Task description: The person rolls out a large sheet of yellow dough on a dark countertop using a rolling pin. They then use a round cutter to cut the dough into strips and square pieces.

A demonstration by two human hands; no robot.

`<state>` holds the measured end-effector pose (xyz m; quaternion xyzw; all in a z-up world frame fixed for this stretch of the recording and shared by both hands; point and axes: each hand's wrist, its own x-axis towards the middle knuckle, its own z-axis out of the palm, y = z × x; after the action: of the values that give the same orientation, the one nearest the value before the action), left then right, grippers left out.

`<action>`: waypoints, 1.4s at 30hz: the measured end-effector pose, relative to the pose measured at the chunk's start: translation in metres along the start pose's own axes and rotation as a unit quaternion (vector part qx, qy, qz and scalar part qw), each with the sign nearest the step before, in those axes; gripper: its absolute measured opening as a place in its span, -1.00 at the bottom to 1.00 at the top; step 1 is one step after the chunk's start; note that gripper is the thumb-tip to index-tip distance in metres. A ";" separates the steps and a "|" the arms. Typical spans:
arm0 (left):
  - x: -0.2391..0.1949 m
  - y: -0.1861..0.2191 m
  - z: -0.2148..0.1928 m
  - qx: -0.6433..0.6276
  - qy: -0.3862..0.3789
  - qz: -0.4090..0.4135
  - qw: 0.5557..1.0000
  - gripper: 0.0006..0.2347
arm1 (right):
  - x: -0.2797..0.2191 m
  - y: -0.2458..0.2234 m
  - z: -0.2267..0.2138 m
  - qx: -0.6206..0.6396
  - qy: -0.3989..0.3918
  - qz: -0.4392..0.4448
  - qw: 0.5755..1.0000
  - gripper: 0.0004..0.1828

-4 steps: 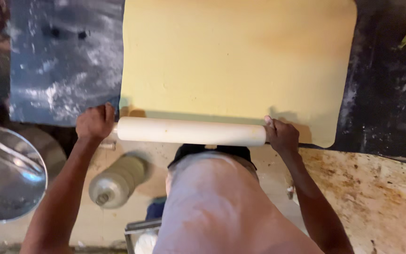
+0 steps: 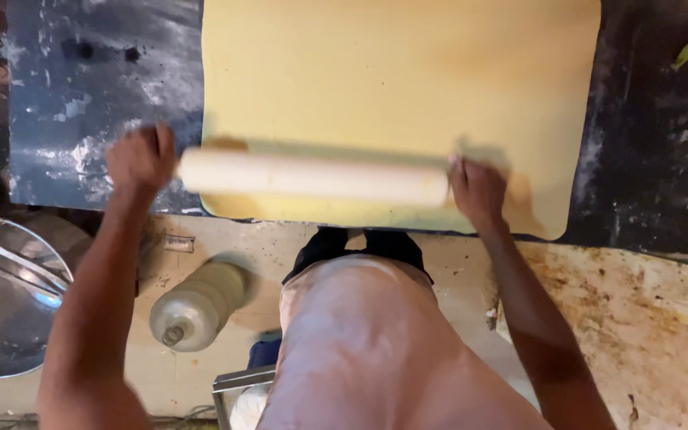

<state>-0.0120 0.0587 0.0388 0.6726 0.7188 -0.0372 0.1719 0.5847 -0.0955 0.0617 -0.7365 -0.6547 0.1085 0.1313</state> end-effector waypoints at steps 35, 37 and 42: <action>0.107 -0.035 0.041 0.028 0.292 0.241 0.925 -0.67 | 0.101 -0.016 0.021 -0.013 0.036 -0.068 0.997 -0.65; 0.148 -0.037 0.042 0.056 0.299 0.241 0.922 -0.66 | 0.136 -0.013 0.024 -0.020 0.042 -0.073 0.996 -0.71; 0.246 -0.014 0.014 0.046 0.225 0.220 0.948 -0.58 | 0.222 0.002 0.032 -0.015 0.017 -0.069 0.997 -0.76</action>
<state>-0.0314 0.2883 -0.0496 0.8121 0.5707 0.1201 -0.0215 0.6025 0.1260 0.0334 -0.6929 -0.7034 0.0766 0.1388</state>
